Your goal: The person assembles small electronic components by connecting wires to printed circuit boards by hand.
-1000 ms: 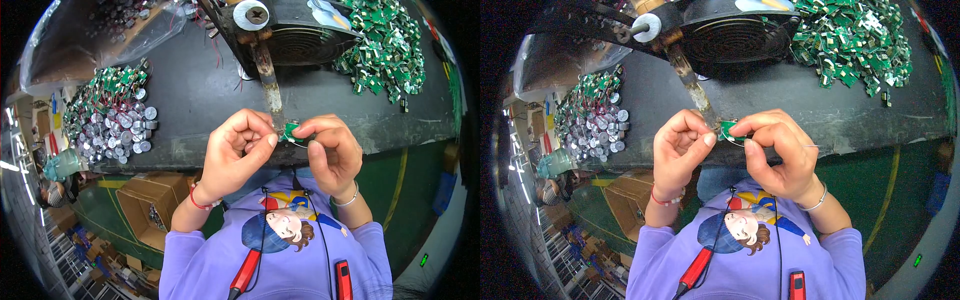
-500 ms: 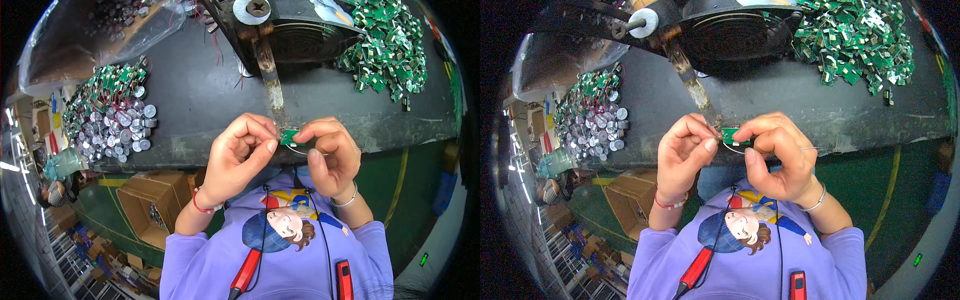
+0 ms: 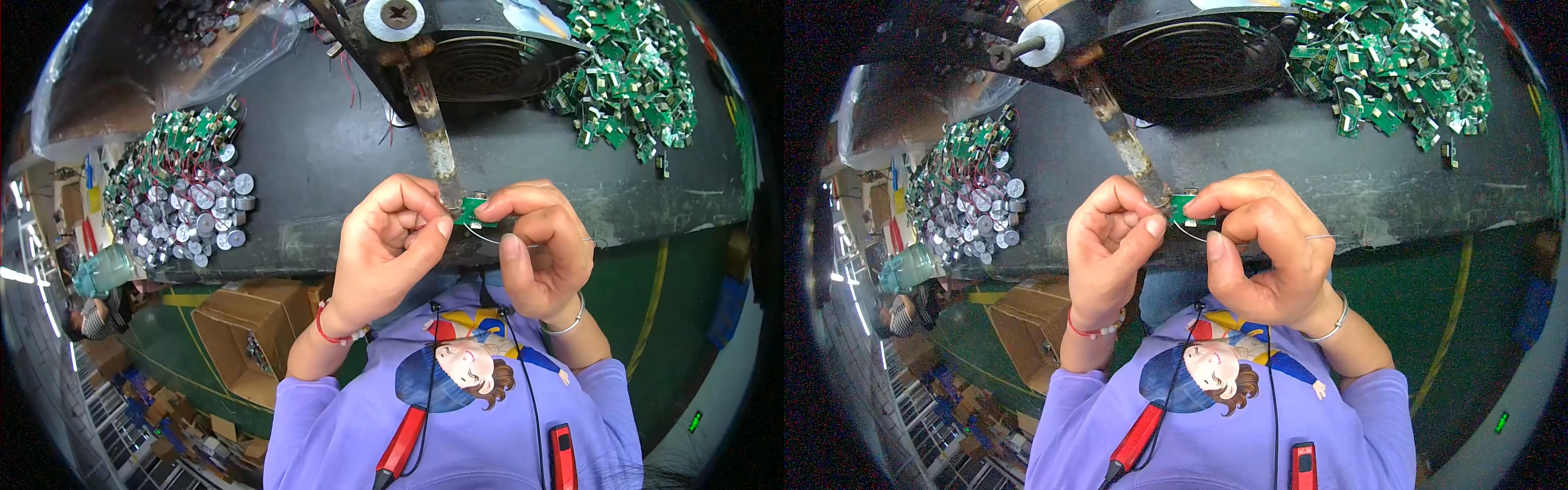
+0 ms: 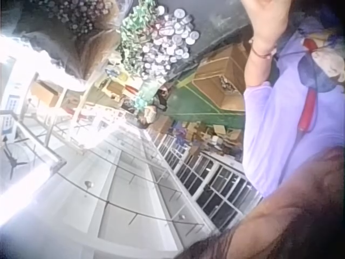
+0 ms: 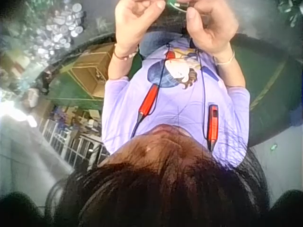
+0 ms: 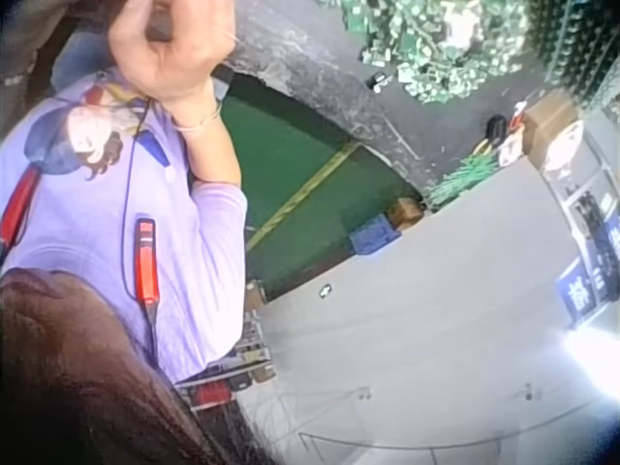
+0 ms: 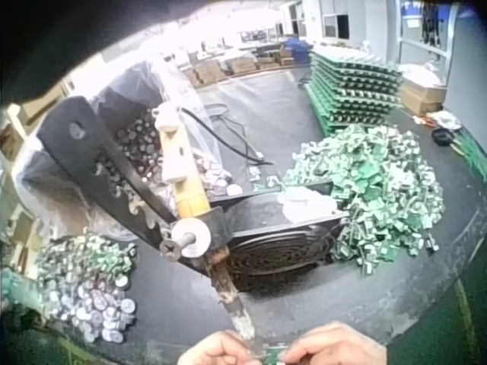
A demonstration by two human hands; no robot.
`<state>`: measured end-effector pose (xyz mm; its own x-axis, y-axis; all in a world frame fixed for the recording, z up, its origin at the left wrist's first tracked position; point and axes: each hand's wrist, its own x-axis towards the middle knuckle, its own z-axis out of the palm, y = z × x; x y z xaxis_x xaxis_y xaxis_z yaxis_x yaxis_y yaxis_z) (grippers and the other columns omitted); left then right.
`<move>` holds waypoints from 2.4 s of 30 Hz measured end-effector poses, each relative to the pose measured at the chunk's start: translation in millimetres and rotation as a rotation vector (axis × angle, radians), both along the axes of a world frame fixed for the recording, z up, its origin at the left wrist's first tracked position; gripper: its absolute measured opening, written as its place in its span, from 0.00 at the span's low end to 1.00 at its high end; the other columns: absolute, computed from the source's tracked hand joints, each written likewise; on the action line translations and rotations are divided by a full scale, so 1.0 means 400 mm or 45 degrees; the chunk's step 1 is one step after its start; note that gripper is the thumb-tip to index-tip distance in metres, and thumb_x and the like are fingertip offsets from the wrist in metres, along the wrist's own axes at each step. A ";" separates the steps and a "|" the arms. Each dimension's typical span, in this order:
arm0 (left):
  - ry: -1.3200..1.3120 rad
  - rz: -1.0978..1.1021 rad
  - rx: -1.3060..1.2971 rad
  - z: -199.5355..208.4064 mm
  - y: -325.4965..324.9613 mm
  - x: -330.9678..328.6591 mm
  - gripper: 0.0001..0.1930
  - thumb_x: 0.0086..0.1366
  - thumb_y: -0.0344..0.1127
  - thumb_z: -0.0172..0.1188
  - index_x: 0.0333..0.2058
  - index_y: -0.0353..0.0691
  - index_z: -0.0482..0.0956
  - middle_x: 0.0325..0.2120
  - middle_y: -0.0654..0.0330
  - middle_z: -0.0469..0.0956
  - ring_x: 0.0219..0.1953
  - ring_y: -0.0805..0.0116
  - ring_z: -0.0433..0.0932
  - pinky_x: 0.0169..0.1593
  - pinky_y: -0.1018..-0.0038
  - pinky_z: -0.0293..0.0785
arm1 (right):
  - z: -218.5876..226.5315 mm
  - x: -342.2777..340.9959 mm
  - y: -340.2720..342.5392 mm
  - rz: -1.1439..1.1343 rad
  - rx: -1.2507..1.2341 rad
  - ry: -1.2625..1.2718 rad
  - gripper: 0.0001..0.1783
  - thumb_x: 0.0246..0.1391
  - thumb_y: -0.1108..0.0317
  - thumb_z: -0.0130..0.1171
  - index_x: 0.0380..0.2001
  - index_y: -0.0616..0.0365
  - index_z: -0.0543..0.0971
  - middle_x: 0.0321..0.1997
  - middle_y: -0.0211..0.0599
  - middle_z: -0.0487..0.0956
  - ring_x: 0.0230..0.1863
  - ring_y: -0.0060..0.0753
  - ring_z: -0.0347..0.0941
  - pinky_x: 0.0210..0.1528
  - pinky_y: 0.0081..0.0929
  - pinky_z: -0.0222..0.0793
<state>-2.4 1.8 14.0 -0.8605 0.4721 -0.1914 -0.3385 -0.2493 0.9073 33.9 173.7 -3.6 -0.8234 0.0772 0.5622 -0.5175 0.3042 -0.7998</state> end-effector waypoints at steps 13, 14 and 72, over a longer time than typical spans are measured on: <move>-0.007 -0.033 0.120 -0.034 -0.015 0.014 0.04 0.62 0.20 0.53 0.34 0.34 0.69 0.39 0.60 0.68 0.34 0.84 0.69 0.36 0.86 0.65 | -0.014 0.016 0.005 0.051 -0.036 -0.076 0.08 0.39 0.82 0.55 0.21 0.60 0.67 0.31 0.45 0.79 0.29 0.35 0.74 0.32 0.28 0.69; -0.006 -0.033 0.121 -0.032 -0.014 0.014 0.04 0.62 0.20 0.53 0.34 0.34 0.69 0.39 0.60 0.68 0.34 0.84 0.69 0.36 0.86 0.65 | -0.016 0.015 0.005 0.059 -0.024 -0.070 0.08 0.40 0.82 0.55 0.21 0.60 0.67 0.31 0.45 0.79 0.29 0.35 0.74 0.32 0.28 0.70; 0.080 0.121 -0.073 -0.025 -0.004 0.021 0.04 0.61 0.19 0.53 0.33 0.33 0.68 0.40 0.59 0.70 0.27 0.88 0.67 0.29 0.90 0.62 | -0.007 0.012 -0.017 0.000 -0.020 -0.118 0.08 0.38 0.82 0.56 0.20 0.60 0.68 0.31 0.43 0.77 0.28 0.36 0.73 0.32 0.28 0.69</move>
